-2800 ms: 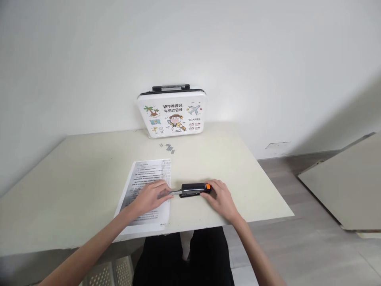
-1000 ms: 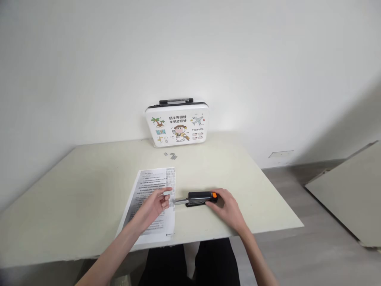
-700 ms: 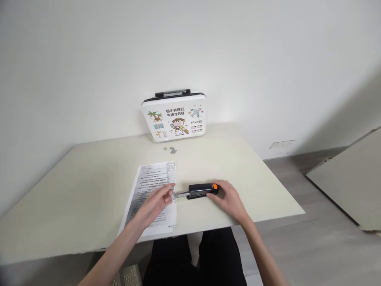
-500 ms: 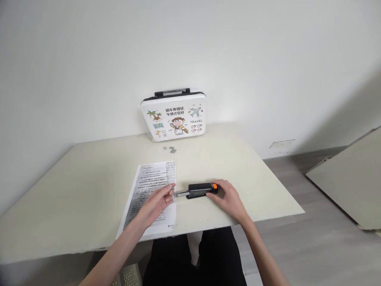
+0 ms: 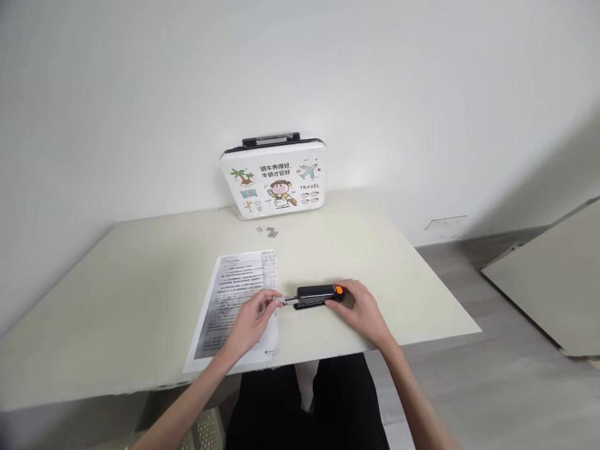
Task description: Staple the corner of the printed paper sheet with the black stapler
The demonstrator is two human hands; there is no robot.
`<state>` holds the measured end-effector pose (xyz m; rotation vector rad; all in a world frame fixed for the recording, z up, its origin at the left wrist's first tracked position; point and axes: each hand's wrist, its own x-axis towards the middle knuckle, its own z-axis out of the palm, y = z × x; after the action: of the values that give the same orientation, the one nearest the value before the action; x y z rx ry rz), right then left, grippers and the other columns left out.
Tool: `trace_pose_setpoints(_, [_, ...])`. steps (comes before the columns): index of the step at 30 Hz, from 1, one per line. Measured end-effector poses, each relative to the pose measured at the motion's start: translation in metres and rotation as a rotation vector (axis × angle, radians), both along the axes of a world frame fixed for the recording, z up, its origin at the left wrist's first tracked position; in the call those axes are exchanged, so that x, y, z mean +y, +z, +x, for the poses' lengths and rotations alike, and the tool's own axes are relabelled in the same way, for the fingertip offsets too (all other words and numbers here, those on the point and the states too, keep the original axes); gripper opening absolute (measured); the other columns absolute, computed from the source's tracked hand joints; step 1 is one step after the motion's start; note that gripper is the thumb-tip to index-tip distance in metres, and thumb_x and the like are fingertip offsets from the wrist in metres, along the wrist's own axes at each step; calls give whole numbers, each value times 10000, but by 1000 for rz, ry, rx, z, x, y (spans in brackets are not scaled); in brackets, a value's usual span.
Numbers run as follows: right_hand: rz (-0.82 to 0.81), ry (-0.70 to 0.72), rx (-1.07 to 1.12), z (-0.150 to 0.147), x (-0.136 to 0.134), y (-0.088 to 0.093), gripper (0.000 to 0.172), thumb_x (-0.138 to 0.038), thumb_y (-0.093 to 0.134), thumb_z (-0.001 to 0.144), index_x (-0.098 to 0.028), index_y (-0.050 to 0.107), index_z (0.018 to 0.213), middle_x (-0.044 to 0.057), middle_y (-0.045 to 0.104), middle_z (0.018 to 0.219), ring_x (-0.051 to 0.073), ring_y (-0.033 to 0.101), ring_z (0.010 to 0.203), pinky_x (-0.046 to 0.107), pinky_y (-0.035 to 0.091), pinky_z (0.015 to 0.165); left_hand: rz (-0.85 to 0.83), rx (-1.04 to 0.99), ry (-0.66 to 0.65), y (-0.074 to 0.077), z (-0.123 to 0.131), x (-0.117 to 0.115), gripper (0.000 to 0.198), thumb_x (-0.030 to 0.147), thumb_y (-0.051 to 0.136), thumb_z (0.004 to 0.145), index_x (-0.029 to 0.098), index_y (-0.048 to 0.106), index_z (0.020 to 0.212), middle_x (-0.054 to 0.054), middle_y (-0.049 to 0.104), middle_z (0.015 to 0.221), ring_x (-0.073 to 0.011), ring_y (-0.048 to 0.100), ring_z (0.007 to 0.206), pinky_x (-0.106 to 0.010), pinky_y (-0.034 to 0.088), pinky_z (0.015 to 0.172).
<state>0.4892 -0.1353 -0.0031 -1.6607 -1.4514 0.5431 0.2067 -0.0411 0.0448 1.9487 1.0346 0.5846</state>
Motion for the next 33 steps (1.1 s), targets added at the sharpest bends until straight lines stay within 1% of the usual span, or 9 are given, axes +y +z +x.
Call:
trace_pose_setpoints(2, [2,3,-3,1,0,0,349,-523,705,905,-308,670,1177,52,722,1215,295,653,1143,477,527,1003,116,24,24,-3,2,-1,233,402,505,1056,266,689,1099,-34,689,1070,-216,629,947,-355,500,863])
trace_pose_setpoints(3, [1,2,-4,1,0,-1,344,-521,706,905,-309,670,1174,51,723,1212,294,654,1140,475,528,1000,147,26,25,-5,3,-1,229,392,509,1057,268,699,1090,-37,669,1097,-217,625,971,-359,502,881])
trace_pose_setpoints(7, [-4,-7,-6,1,0,-2,339,-517,712,905,-316,666,1174,37,719,1211,279,656,1130,453,531,993,181,32,14,-10,4,-1,194,354,529,1057,259,696,1085,-40,639,1107,-215,621,996,-372,507,911])
trace_pose_setpoints(12, [-9,-9,1,1,0,-1,333,-517,717,904,-317,664,1165,30,721,1198,273,657,1121,446,526,993,167,15,4,-12,2,0,180,347,539,1056,254,690,1089,-34,639,1099,-199,624,947,-362,518,875])
trace_pose_setpoints(16, [-18,-12,3,1,0,-1,332,-516,721,903,-320,665,1165,28,720,1195,272,653,1123,451,523,993,168,6,20,-12,1,-1,195,358,535,1057,258,698,1096,-34,650,1108,-209,636,983,-359,534,859])
trace_pose_setpoints(20, [-17,-7,4,2,0,-1,326,-511,718,907,-321,662,1166,28,720,1197,273,653,1124,458,523,998,169,10,17,-12,1,-2,190,359,543,1052,257,698,1093,-40,655,1104,-221,639,998,-376,536,875])
trace_pose_setpoints(23, [-11,-3,5,2,0,-1,321,-508,714,909,-321,663,1165,28,721,1197,273,656,1121,459,525,997,177,24,6,-10,2,-2,182,358,549,1047,255,696,1074,-40,658,1097,-225,639,993,-385,525,887])
trace_pose_setpoints(29, [-2,-3,4,2,0,-1,330,-509,713,912,-318,661,1177,33,718,1208,275,649,1132,464,522,999,201,62,-27,-8,3,-1,164,352,558,1038,255,688,1061,-29,678,1052,-214,647,934,-373,525,847])
trace_pose_setpoints(33, [5,0,-4,2,0,-1,325,-505,712,912,-313,665,1170,38,722,1201,278,655,1124,461,524,993,213,104,-10,-9,-5,1,142,350,613,1002,262,697,1074,-30,699,1062,-232,656,971,-392,529,880])
